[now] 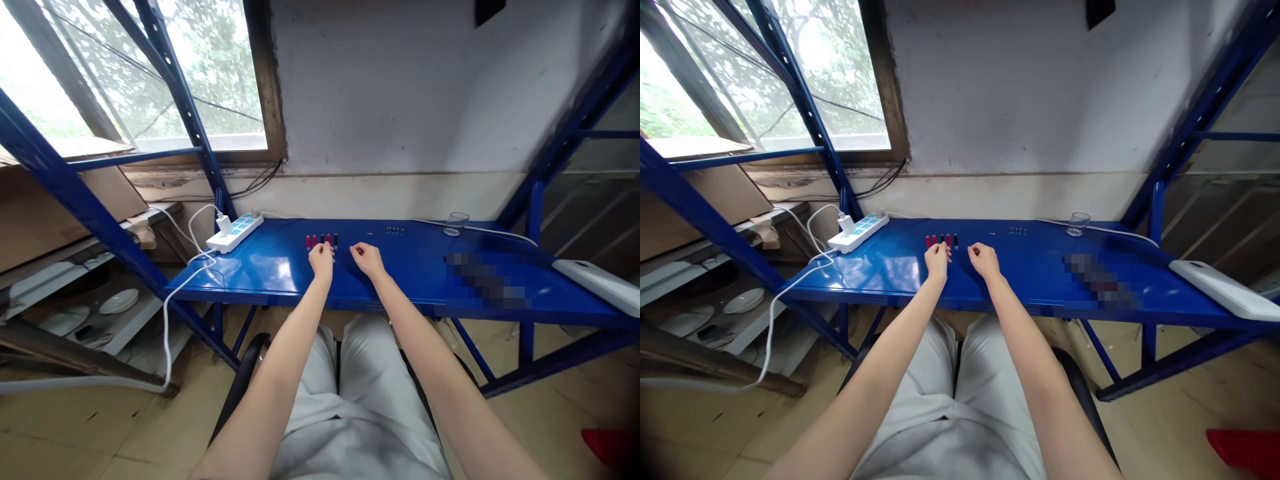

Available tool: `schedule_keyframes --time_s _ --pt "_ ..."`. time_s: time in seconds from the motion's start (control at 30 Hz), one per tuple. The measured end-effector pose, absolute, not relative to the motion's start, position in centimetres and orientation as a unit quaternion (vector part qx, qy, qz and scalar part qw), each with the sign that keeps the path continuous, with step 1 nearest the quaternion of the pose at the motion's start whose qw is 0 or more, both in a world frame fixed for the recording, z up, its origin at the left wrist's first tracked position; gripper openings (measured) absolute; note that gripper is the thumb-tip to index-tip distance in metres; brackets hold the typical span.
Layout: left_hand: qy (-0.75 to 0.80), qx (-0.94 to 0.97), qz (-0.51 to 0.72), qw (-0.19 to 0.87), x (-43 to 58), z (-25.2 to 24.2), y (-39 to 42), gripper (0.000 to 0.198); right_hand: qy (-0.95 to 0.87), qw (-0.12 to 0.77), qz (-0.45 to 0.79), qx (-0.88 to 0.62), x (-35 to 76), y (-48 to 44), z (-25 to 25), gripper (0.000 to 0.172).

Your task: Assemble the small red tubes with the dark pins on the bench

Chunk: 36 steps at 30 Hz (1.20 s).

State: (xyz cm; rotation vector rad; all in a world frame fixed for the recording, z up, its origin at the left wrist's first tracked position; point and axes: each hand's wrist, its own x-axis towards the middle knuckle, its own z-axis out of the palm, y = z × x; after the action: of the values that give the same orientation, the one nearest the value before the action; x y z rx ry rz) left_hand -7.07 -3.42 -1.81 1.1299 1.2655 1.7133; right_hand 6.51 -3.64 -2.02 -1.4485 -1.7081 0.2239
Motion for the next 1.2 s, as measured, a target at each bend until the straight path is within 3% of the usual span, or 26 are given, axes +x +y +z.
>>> schedule_keyframes --time_s 0.2,0.47,1.0,1.1,1.2 --pt "0.490 0.417 0.679 0.353 -7.3 -1.4 -3.7 0.025 -0.712 0.363 0.078 -0.596 6.0 -2.8 -1.7 0.023" --pt "0.492 0.372 0.698 0.365 -7.4 -1.2 -3.5 0.024 -0.703 0.252 0.075 -0.661 3.3 -0.4 -0.4 0.030" --pt "0.489 0.390 0.684 0.376 -7.3 -1.4 -3.3 0.025 -0.668 0.299 0.054 -0.679 2.0 0.4 -0.7 0.015" --pt "0.461 0.429 0.677 0.381 -7.0 -1.1 -3.6 0.021 -0.689 0.318 0.011 -0.651 2.7 -0.7 -0.3 0.015" --pt "0.441 0.479 0.671 0.356 -6.8 -1.1 -3.9 0.032 -0.725 0.314 -0.058 -0.610 3.4 -2.1 -0.1 0.016"
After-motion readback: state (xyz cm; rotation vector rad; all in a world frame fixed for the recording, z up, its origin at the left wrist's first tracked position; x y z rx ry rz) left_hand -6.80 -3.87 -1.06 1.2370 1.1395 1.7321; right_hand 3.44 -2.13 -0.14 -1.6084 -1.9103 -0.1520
